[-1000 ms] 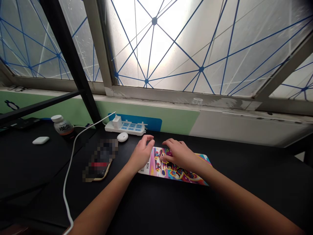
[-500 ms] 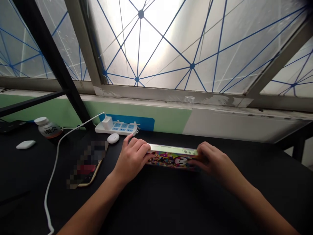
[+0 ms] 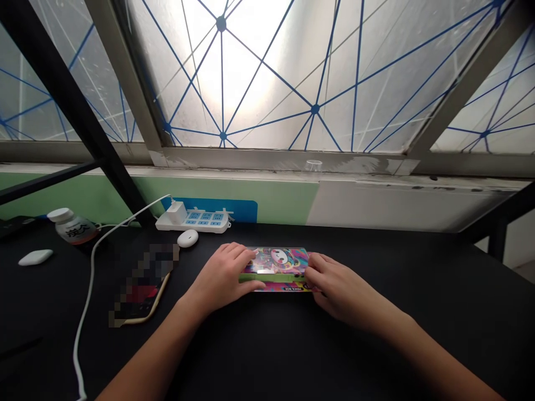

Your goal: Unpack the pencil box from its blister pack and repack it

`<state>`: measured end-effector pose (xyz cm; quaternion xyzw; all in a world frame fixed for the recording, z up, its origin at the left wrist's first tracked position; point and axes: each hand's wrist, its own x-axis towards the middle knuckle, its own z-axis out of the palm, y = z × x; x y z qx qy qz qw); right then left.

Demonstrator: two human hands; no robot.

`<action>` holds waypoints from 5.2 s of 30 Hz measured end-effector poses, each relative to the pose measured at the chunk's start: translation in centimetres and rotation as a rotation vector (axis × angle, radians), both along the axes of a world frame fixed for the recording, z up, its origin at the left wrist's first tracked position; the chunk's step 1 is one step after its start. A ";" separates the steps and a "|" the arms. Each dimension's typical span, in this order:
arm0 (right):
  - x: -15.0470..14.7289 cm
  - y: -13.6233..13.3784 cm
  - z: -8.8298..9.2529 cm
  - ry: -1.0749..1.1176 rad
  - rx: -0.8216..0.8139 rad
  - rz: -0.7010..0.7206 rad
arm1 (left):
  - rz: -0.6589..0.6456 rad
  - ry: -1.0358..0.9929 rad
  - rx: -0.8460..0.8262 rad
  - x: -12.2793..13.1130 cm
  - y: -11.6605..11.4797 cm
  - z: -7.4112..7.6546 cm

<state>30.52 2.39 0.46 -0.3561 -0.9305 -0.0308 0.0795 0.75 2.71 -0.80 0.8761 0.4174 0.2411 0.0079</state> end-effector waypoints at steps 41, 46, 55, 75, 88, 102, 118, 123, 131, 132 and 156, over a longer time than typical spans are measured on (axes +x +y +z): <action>0.0 0.2 -1.3 0.026 0.251 -0.009 | 0.160 0.233 0.058 0.9 -1.3 1.4; -0.9 0.0 -2.0 0.045 0.245 -0.017 | 0.160 0.265 0.013 0.9 -1.5 1.4; -1.7 1.0 -4.4 0.040 0.158 0.064 | 0.184 0.199 -0.095 1.2 -1.0 -0.8; 2.6 0.5 1.4 -0.021 -0.173 -0.132 | 0.216 0.149 -0.282 0.1 -0.1 -1.9; -5.8 -0.4 -3.5 -0.032 0.022 -0.008 | 0.167 0.074 -0.277 2.7 -0.2 -2.2; 8.5 -0.9 -5.3 0.028 0.269 -0.101 | 0.215 0.137 -0.444 -1.1 1.0 -1.6; -7.8 -9.3 -3.9 -0.023 0.235 0.214 | 0.239 0.042 -0.222 1.1 1.4 -2.8; -11.8 -4.9 -6.0 -0.017 0.142 0.149 | 0.222 0.048 -0.229 1.9 1.0 -2.6; -11.1 -3.9 -4.4 0.170 -0.042 0.214 | 0.236 0.063 -0.218 1.6 1.2 -2.4; -10.3 -4.0 -3.9 0.204 -0.061 0.214 | 0.234 0.059 -0.211 1.5 1.2 -2.3; -2.4 6.4 -0.7 0.164 -0.038 -0.200 | 0.310 -0.013 -0.076 -1.5 1.5 -0.8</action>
